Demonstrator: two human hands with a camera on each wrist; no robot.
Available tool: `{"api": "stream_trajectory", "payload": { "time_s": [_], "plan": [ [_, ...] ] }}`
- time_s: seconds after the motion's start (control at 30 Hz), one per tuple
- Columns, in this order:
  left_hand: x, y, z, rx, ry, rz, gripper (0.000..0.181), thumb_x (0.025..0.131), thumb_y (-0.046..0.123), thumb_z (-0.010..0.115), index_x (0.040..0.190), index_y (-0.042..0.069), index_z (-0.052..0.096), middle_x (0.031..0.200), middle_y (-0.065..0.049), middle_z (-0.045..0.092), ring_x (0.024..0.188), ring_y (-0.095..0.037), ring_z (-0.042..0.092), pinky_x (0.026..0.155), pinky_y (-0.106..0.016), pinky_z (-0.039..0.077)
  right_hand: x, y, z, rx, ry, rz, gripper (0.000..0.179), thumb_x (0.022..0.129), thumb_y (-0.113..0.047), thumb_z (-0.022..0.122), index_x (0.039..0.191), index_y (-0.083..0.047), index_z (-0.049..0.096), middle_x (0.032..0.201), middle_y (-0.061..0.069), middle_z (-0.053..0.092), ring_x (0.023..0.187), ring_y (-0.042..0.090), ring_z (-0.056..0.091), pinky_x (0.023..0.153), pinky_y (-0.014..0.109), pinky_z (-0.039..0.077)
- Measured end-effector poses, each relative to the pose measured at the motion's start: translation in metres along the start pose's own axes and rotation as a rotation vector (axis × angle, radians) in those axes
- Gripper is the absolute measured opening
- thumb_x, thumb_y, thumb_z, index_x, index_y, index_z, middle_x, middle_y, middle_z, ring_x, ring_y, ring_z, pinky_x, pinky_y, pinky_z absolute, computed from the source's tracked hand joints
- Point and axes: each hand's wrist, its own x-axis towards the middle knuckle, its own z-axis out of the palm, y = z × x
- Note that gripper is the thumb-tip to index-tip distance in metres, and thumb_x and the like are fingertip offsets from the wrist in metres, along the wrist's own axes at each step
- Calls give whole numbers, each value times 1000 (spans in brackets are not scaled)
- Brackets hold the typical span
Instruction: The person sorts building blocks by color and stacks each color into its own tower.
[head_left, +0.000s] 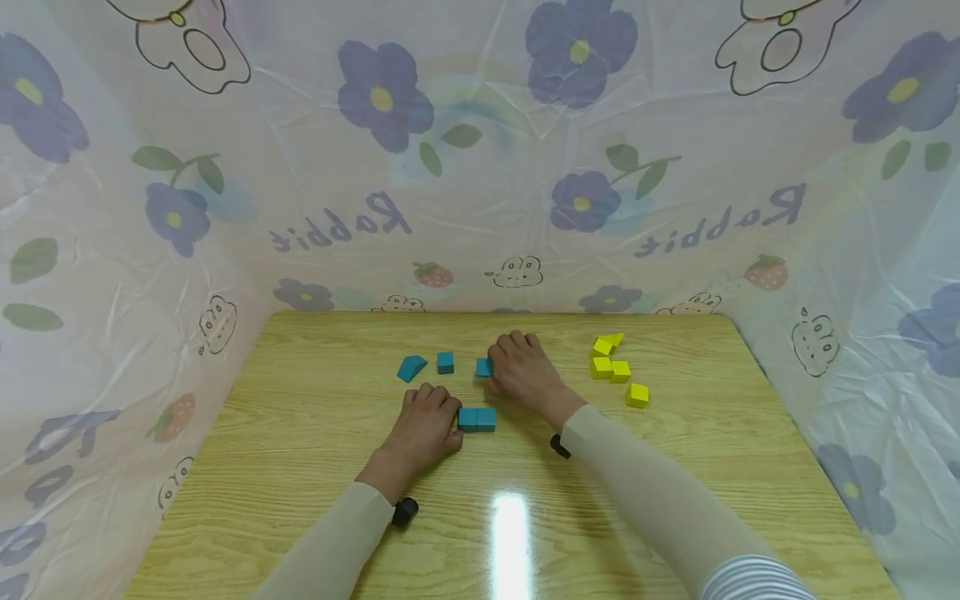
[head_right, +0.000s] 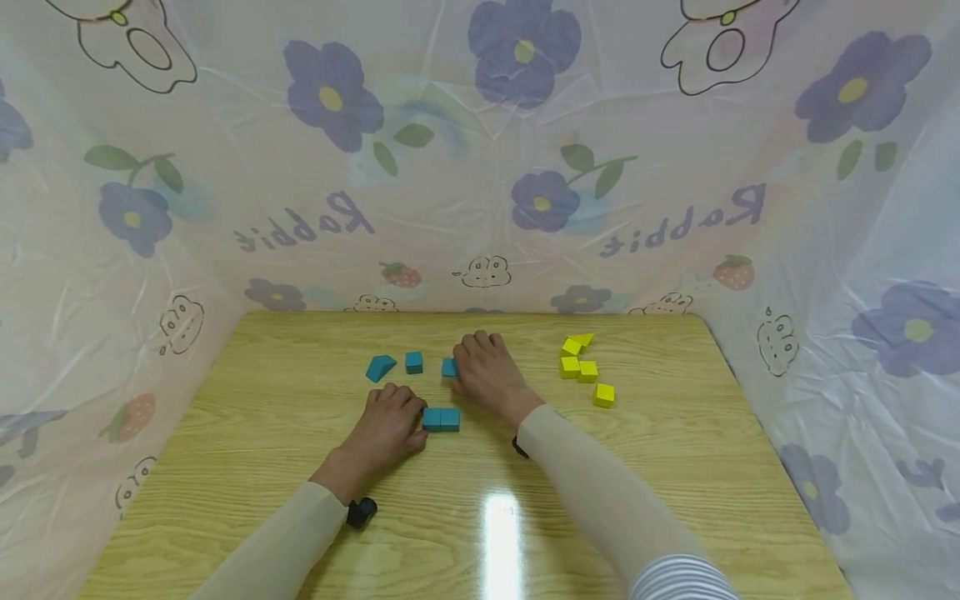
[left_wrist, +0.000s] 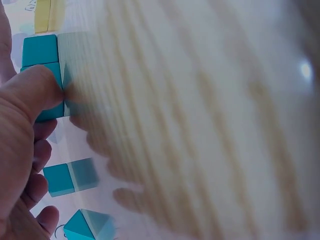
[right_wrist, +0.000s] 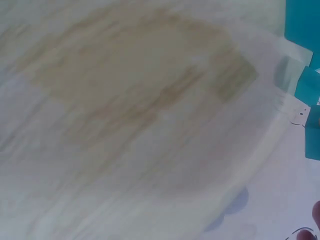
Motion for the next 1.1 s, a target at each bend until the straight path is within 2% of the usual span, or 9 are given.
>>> {"api": "stream_trajectory", "payload": {
  "time_s": [0.23, 0.47, 0.73, 1.1],
  "plan": [
    [0, 0, 1, -11, 21, 0, 33, 94, 33, 75, 118, 10, 71, 110, -4, 63, 102, -25, 47, 91, -44, 36, -7, 3, 2, -21, 35, -23, 37, 98, -44, 66, 102, -7, 58, 96, 8, 53, 92, 28, 48, 87, 43, 44],
    [0, 1, 0, -12, -9, -12, 36, 95, 33, 73, 123, 10, 71, 113, -4, 63, 104, -25, 47, 94, -45, 36, -12, 3, -1, -26, 84, -36, 34, 97, -41, 67, 103, -8, 60, 95, 6, 54, 89, 27, 47, 83, 40, 43],
    [0, 1, 0, -14, -14, -16, 37, 94, 34, 75, 122, 10, 71, 113, -5, 62, 105, -26, 47, 95, -46, 37, -15, 1, -8, -34, 76, -37, 32, 99, -40, 64, 109, -9, 61, 98, 6, 55, 90, 26, 47, 84, 39, 41],
    [1, -1, 4, 3, 11, -6, 35, 94, 32, 74, 120, 9, 71, 111, -5, 62, 103, -26, 47, 94, -45, 37, -23, -5, -16, 12, 142, -74, 32, 97, -39, 66, 108, -9, 61, 99, 6, 57, 90, 26, 47, 83, 40, 39]
  ]
}}
